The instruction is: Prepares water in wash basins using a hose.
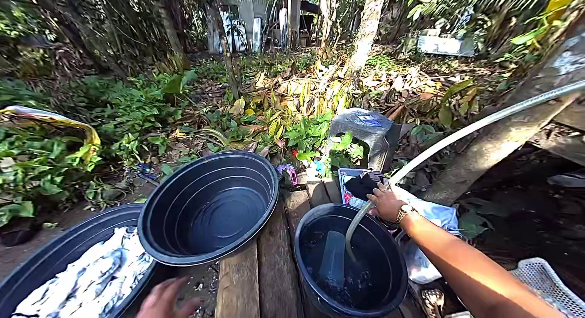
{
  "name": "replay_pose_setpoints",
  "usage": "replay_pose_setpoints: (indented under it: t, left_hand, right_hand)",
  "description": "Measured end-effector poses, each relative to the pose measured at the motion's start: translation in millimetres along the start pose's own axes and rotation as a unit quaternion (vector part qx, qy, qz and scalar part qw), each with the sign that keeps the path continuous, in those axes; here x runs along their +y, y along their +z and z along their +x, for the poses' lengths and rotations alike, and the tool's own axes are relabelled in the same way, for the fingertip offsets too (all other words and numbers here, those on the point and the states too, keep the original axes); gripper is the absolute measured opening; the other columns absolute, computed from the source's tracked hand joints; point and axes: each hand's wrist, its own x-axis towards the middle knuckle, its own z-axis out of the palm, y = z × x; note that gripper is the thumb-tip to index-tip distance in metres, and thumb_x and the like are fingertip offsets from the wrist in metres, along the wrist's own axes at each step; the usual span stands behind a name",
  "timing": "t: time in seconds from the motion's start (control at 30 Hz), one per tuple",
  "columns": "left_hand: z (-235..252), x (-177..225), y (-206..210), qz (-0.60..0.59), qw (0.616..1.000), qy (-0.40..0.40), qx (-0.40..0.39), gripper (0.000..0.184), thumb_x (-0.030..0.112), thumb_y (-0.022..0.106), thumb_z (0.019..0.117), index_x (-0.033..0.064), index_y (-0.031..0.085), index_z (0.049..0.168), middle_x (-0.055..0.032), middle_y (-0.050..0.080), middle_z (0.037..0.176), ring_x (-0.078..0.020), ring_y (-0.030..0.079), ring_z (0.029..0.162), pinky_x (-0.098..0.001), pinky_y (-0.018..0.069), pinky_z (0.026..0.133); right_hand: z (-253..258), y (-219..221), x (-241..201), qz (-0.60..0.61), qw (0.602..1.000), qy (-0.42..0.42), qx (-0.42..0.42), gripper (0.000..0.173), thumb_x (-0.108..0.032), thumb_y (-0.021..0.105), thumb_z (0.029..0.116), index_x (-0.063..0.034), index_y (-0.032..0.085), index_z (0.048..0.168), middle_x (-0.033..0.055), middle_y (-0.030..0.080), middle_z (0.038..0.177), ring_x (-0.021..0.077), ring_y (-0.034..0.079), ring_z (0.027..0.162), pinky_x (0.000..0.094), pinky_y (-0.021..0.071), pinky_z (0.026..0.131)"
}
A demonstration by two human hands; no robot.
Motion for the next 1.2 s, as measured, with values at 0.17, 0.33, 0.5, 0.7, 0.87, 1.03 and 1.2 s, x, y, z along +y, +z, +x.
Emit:
replay_pose_setpoints:
  t: [0.17,0.33,0.5,0.7,0.87,1.03,1.2]
  left_hand:
    - [68,163,103,-0.012,0.968,0.013,-0.249,0.082,0.052,0.067,0.0963,0.0052,0.038,0.157,-0.0298,0.033,0.160,-0.0481,0.037,0.146,-0.0631,0.0335,0.117]
    - [84,237,172,0.086,0.978,0.061,-0.177,0.071,0.047,0.064,0.0988,0.0137,0.042,0.157,-0.0201,0.027,0.167,-0.0437,0.023,0.153,-0.0632,0.0215,0.121]
    - [91,232,190,0.136,0.976,0.060,-0.157,0.064,0.040,0.066,0.0970,0.0130,0.049,0.153,-0.0175,0.026,0.168,-0.0420,0.013,0.157,-0.0658,0.0059,0.124]
    - [101,241,162,-0.038,0.995,0.095,-0.001,0.084,0.029,0.076,0.0908,0.0143,0.033,0.161,-0.0270,0.027,0.164,-0.0468,0.043,0.141,-0.0592,0.0427,0.110]
    - [120,247,109,-0.150,0.967,0.147,0.146,0.077,0.026,0.073,0.0956,0.0055,0.035,0.159,-0.0341,0.043,0.149,-0.0482,0.061,0.118,-0.0586,0.0535,0.098]
    - [140,223,48,-0.092,0.930,0.223,0.279,0.024,0.003,0.065,0.0961,-0.0064,0.069,0.117,-0.0330,0.066,0.117,-0.0553,0.059,0.114,-0.0697,0.0419,0.100]
    - [162,192,48,-0.061,0.961,0.143,0.230,0.026,0.007,0.070,0.0957,-0.0056,0.069,0.118,-0.0355,0.058,0.129,-0.0542,0.056,0.121,-0.0661,0.0446,0.103]
  right_hand:
    - [-12,-10,2,-0.052,0.998,-0.036,-0.012,0.056,-0.043,0.065,0.1003,0.0024,0.064,0.134,0.0299,0.050,0.148,0.0468,0.037,0.146,0.0693,0.0048,0.123]
    - [-30,-37,-9,-0.061,0.994,-0.081,0.031,0.050,-0.040,0.067,0.0984,0.0016,0.068,0.126,0.0270,0.056,0.142,0.0442,0.043,0.141,0.0643,0.0156,0.123]
    - [-67,-72,-30,-0.052,0.985,-0.116,0.114,0.041,-0.037,0.069,0.0972,-0.0027,0.071,0.119,0.0209,0.061,0.133,0.0392,0.050,0.134,0.0588,0.0213,0.121]
    - [-134,-114,-56,0.003,0.943,-0.182,0.279,0.031,-0.032,0.070,0.0966,-0.0043,0.074,0.110,0.0162,0.068,0.114,0.0351,0.059,0.120,0.0578,0.0257,0.120]
    - [-160,-130,-85,0.007,0.825,-0.214,0.523,0.020,-0.024,0.081,0.0777,-0.0082,0.069,0.076,0.0096,0.064,0.088,0.0296,0.064,0.098,0.0524,0.0406,0.105]
    - [-145,-118,-100,0.072,0.734,-0.245,0.630,0.017,-0.026,0.077,0.0862,-0.0115,0.076,0.094,0.0094,0.069,0.100,0.0288,0.065,0.109,0.0555,0.0360,0.117]
    - [-140,-85,-97,0.124,0.763,-0.322,0.547,0.024,-0.028,0.060,0.0993,-0.0120,0.076,0.107,0.0125,0.070,0.107,0.0307,0.065,0.114,0.0505,0.0468,0.109]
